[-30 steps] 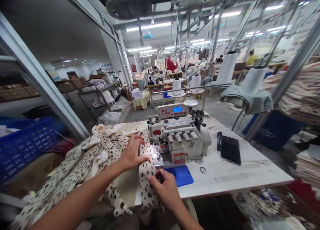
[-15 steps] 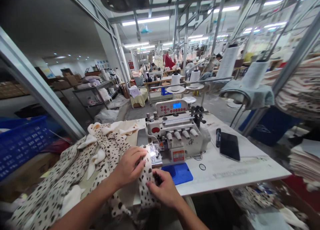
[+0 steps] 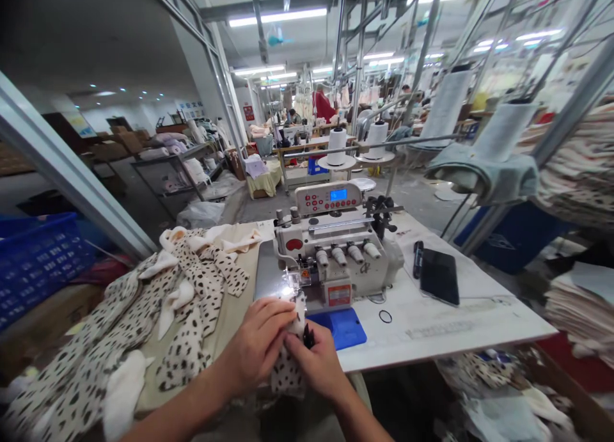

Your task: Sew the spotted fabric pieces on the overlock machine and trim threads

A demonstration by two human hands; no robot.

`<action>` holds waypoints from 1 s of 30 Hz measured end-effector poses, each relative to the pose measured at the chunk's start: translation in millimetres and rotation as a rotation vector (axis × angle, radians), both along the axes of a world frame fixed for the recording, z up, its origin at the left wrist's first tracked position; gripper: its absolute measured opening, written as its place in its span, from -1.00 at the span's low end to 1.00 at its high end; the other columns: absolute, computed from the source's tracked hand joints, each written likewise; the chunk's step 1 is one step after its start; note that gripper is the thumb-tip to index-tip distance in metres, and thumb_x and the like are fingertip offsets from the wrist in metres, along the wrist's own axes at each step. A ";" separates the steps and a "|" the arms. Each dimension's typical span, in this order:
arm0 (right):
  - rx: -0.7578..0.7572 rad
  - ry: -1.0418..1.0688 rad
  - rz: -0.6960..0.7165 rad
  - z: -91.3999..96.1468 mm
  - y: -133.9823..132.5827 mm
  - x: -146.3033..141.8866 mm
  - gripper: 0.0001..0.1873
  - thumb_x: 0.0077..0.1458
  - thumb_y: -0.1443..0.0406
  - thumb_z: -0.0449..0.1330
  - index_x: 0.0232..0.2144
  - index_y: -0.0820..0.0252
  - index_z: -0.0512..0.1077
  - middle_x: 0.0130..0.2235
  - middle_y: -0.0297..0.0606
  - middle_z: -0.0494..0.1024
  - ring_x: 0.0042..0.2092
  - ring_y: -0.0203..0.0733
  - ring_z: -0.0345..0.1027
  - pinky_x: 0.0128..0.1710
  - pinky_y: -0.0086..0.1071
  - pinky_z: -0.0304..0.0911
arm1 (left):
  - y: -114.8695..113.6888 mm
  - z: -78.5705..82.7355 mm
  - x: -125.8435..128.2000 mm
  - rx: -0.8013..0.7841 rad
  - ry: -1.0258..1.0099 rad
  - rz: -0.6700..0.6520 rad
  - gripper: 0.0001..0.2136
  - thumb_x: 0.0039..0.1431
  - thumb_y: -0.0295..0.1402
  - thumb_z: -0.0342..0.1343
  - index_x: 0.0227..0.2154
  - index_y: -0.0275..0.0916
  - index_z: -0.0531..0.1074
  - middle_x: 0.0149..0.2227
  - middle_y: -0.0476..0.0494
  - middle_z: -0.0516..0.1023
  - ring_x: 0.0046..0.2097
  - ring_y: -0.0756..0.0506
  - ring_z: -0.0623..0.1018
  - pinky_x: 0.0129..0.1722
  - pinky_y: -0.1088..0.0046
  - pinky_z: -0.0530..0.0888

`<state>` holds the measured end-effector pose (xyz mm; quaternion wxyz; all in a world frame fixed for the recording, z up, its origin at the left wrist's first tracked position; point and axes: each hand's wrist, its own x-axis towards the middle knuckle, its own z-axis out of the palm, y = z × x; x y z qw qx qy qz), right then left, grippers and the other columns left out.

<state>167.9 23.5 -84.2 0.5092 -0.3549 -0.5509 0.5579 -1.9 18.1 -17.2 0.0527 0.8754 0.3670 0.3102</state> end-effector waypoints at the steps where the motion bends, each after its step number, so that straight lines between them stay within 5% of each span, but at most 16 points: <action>1: -0.023 0.035 -0.002 -1.1 0.0 0.4 -0.67 0.13 0.06 0.30 -0.32 0.24 0.56 -0.34 -0.25 0.55 -0.29 -0.14 0.31 -0.23 -0.34 0.25 | 1.1 1.4 0.9 0.001 0.013 0.024 -0.64 0.27 -0.53 -0.02 0.10 -0.25 0.37 0.13 -0.29 0.44 0.16 -0.22 0.37 0.20 0.09 0.34; 7: -0.123 0.144 -0.030 -11.1 2.5 -0.4 -0.64 0.17 0.05 0.29 -0.34 0.26 0.54 -0.37 -0.26 0.52 -0.33 -0.19 0.29 -0.27 -0.36 0.24 | -0.4 4.0 6.9 0.036 0.073 0.120 -0.67 0.28 -0.50 -0.01 0.08 -0.26 0.38 0.14 -0.31 0.42 0.15 -0.25 0.36 0.16 0.05 0.35; 17: -0.037 0.096 -0.036 -17.1 1.5 0.5 -0.61 0.26 0.04 0.20 -0.40 0.25 0.46 -0.43 -0.33 0.41 -0.39 -0.27 0.17 -0.35 -0.42 0.17 | -2.7 5.3 11.8 0.142 0.121 0.194 -0.69 0.27 -0.45 0.03 0.05 -0.24 0.45 0.11 -0.28 0.46 0.14 -0.26 0.38 0.14 0.04 0.36; 30: -0.006 0.113 -0.051 -11.4 1.3 -0.8 -0.62 0.27 0.03 0.18 -0.37 0.22 0.48 -0.41 -0.29 0.47 -0.33 -0.21 0.28 -0.27 -0.39 0.24 | -9.7 2.6 17.0 0.252 0.223 0.196 -0.70 0.28 -0.43 0.07 0.06 -0.28 0.44 0.09 -0.25 0.49 0.09 -0.24 0.40 0.15 0.08 0.31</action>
